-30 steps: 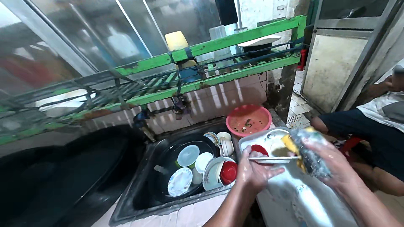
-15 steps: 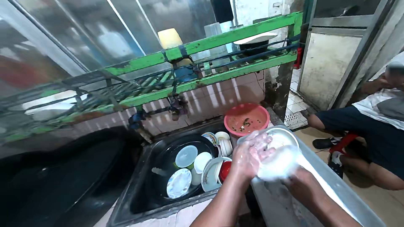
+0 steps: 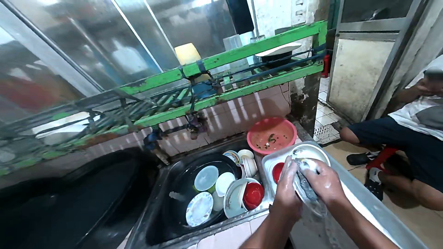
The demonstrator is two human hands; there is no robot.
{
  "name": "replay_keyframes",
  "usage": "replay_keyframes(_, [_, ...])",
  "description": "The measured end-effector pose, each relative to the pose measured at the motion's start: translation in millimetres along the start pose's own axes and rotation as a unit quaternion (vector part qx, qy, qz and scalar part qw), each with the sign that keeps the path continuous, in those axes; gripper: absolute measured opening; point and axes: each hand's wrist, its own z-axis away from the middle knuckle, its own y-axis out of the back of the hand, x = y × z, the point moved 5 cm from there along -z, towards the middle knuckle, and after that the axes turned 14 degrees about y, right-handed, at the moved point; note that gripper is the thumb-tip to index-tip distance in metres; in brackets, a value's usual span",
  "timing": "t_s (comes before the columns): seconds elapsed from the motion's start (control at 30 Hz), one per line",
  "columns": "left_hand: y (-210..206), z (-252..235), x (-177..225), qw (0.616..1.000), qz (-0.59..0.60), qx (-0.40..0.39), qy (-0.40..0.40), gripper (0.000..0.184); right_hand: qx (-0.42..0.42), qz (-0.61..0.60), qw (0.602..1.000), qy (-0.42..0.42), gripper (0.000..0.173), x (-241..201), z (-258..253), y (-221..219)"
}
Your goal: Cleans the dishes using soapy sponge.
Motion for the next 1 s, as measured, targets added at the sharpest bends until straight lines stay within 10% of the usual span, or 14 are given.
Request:
replay_keyframes(0.2, [22, -5, 10, 0.994, 0.11, 0.023, 0.007, 0.061, 0.101, 0.039, 0.931, 0.349, 0.036, -16, 36, -40])
replay_keyframes(0.37, [-3, 8, -6, 0.985, 0.16, -0.044, 0.052, 0.047, 0.014, 0.08, 0.983, 0.164, 0.041, 8, -10, -21])
replay_keyframes(0.53, [28, 5, 27, 0.99, 0.042, 0.118, -0.057, 0.039, 0.103, 0.076, 0.932, 0.339, 0.04, -22, 35, -48])
replay_keyframes(0.73, [11, 1, 15, 0.986, 0.167, 0.018, -0.018, 0.043, 0.003, 0.056, 0.974, 0.219, 0.043, -17, 6, -37])
replay_keyframes(0.9, [37, 9, 36, 0.982, 0.139, 0.129, 0.022, 0.018, -0.024, 0.073, 0.91, 0.408, 0.035, -21, 53, -39])
replay_keyframes(1.0, [45, 8, 47, 0.983, 0.172, 0.062, 0.019, 0.046, -0.058, 0.108, 0.893, 0.434, 0.032, 11, 48, -17])
